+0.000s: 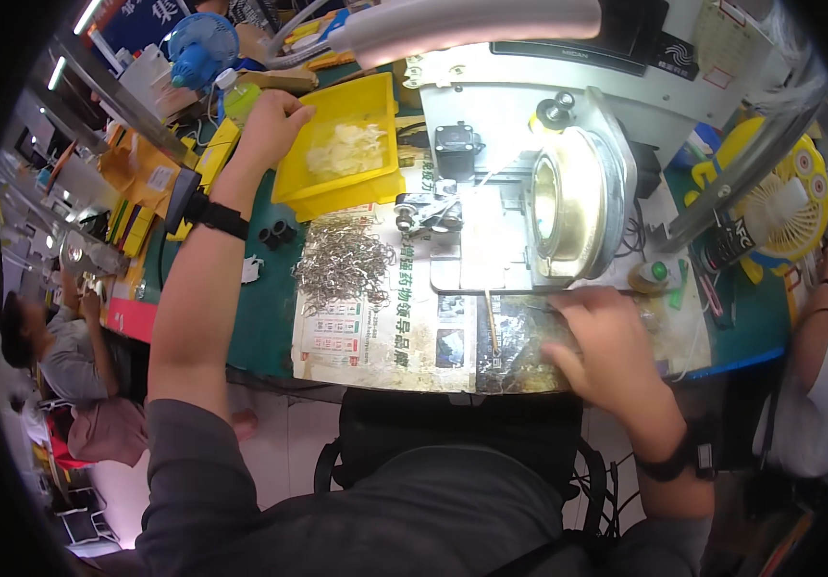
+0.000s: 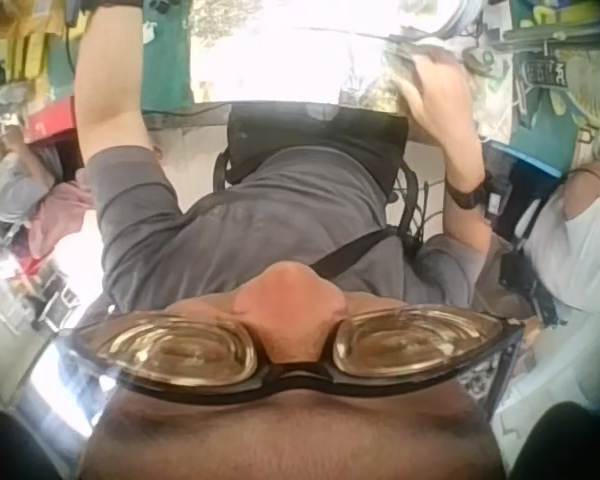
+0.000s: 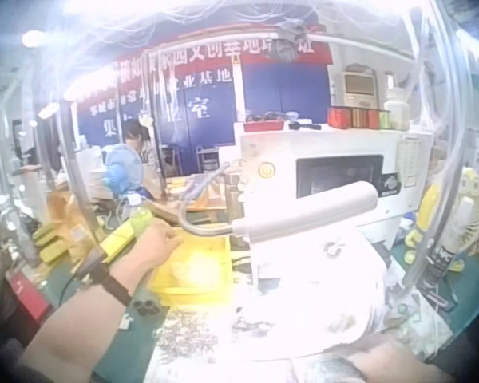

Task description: Assembling and gluing small mechanical components at a factory workstation.

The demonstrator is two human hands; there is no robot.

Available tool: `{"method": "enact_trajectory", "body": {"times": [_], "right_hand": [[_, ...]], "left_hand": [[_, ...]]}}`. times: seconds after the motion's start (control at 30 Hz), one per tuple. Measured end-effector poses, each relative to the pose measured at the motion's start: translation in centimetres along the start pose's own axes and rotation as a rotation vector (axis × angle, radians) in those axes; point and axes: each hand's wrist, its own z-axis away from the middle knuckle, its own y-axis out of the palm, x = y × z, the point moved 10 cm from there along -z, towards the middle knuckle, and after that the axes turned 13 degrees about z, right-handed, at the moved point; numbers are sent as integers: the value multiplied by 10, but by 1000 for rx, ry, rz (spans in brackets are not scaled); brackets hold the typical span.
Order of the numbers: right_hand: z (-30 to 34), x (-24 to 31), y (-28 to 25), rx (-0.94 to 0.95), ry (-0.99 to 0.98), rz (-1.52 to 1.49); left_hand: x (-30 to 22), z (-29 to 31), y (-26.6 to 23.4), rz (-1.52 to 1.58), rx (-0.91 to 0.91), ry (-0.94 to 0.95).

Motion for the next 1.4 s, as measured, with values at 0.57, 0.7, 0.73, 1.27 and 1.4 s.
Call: {"method": "enact_trajectory", "body": {"times": [0.57,0.7,0.73,1.27,1.4], "right_hand": [[-96,19,71,-424,579,-1577],[-95,18,62,-524,513,-1336],[-96,20,63,-528,514,-1334],[-33,47,59,-349,517,-1751],[-22,36,61,-124,621,-1695]], "left_hand": [[-150,170,91,431,214,559],[-152,169,86,415,227,561],[-153,169,80,416,229,565],[-219,208,50,780,230,566],[-224,216,48,722,59,674]]}}
